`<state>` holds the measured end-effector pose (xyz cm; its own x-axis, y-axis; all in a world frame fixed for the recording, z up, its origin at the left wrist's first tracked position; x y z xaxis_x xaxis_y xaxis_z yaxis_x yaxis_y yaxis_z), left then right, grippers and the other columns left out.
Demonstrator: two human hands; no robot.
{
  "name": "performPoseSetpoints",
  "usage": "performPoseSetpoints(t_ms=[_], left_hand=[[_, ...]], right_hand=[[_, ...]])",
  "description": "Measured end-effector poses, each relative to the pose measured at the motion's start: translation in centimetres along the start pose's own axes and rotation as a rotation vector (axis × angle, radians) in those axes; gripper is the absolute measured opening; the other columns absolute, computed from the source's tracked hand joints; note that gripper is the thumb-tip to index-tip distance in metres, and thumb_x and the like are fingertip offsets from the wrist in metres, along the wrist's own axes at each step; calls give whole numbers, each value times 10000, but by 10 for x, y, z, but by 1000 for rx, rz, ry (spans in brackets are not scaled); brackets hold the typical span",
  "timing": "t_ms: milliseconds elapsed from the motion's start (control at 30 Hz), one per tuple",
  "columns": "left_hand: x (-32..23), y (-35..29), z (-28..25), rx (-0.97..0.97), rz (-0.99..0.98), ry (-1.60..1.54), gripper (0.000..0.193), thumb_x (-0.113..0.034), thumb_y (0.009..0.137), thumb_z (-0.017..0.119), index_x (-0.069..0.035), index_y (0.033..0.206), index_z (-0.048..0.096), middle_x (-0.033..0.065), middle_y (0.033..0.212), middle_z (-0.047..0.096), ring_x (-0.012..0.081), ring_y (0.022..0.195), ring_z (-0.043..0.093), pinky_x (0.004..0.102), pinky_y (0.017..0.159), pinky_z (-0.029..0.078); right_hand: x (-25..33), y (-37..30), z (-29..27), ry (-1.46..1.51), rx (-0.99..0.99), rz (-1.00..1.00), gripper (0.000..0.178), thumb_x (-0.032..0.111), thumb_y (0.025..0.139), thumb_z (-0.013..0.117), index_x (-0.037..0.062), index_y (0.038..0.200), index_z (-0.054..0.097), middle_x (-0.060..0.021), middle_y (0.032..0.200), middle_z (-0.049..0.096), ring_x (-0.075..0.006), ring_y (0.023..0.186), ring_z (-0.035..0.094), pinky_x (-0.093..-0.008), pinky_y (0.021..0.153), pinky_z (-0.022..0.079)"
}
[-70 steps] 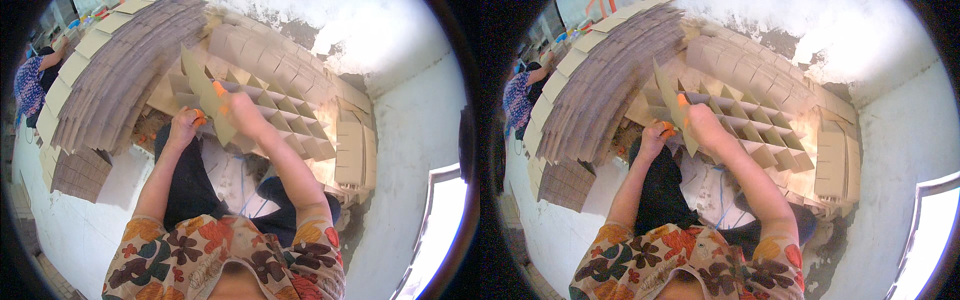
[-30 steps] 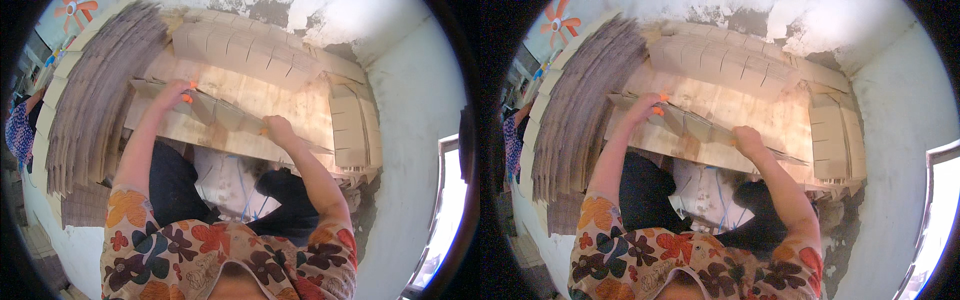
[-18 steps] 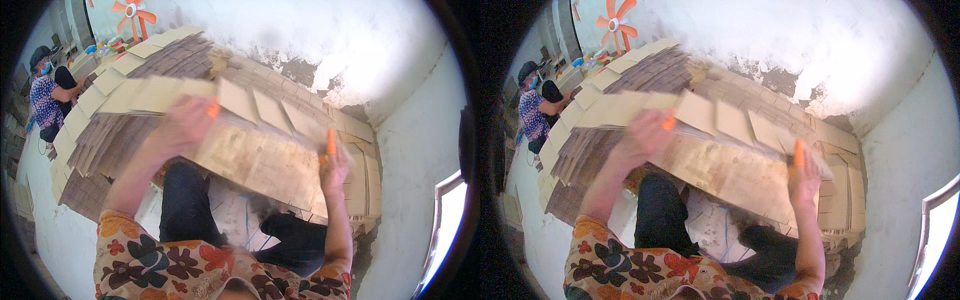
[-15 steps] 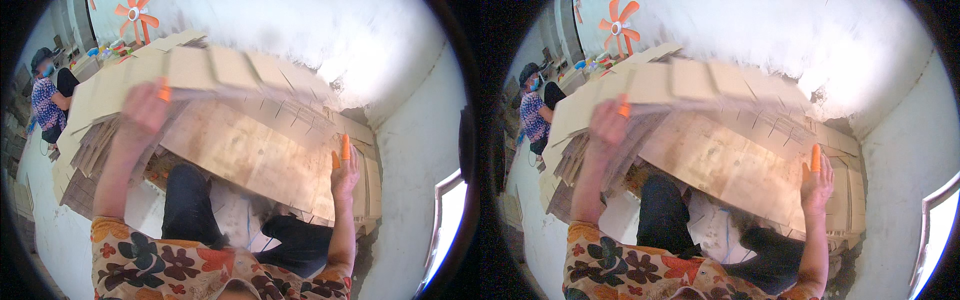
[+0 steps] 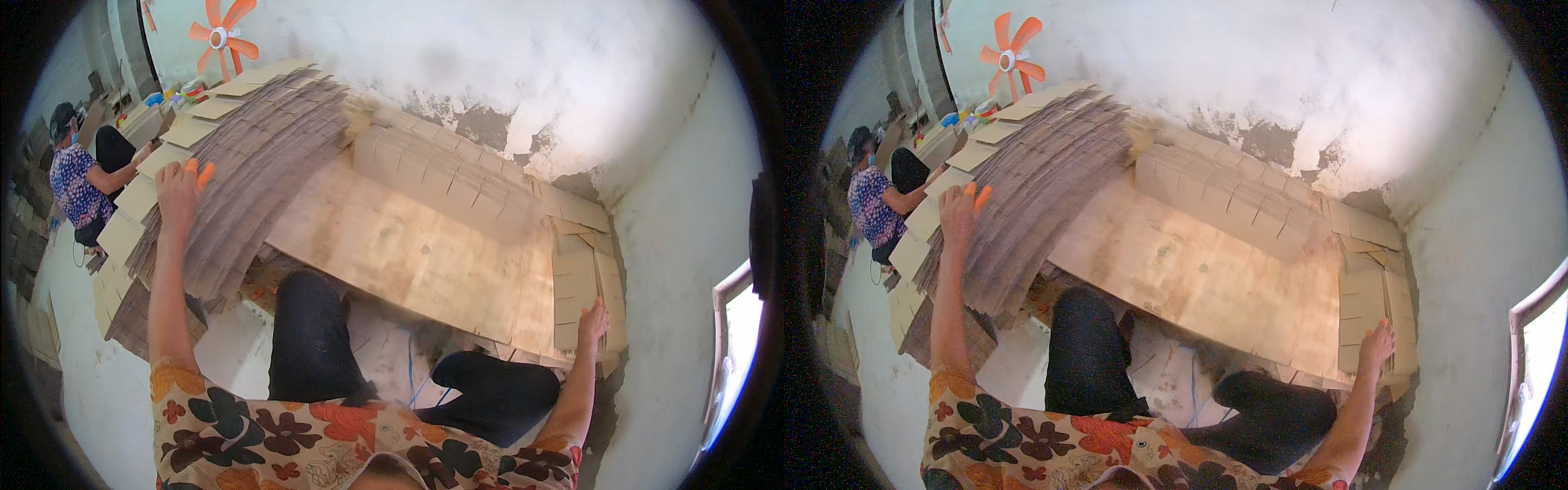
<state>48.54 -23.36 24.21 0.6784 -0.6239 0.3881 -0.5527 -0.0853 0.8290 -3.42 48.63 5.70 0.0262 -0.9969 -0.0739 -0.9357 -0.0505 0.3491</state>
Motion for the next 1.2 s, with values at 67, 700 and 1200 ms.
performPoseSetpoints(t_ms=[67, 700, 1200], left_hand=[[-56, 5, -31, -84, 50, -203, 292, -243, 787, 742, -49, 944, 590, 88, 868, 590, 272, 825, 552, 420, 711, 423], [-281, -105, -12, 603, 205, -898, 341, -244, 778, 725, 1, 998, 637, 123, 958, 656, 277, 982, 581, 414, 918, 396], [-511, 13, 72, 861, -1112, -2601, 300, -123, 848, 684, 9, 1107, 609, 81, 993, 660, 165, 903, 628, 242, 789, 486]], right_hand=[[-33, -2, 14, -39, 133, 126, 744, 241, 791, 727, 82, 1414, 353, -143, 1370, 477, -333, 1286, 418, -515, 985, 382], [-113, -7, 54, 27, -84, 120, 487, 298, 841, 687, 46, 1231, 541, -186, 1024, 647, -359, 953, 610, -450, 774, 501], [216, -63, -118, 1359, 644, -137, 445, 139, 896, 633, 3, 1295, 491, -155, 1137, 647, -216, 998, 643, -317, 754, 552]])
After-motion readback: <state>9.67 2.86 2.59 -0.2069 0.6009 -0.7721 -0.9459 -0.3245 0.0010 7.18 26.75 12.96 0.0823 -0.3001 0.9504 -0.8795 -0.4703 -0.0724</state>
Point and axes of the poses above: each hand's wrist, its own y-axis towards the middle knuckle, its own z-axis out of the palm, x = y × z, the point moved 8 cm from there along y, towards the middle knuckle
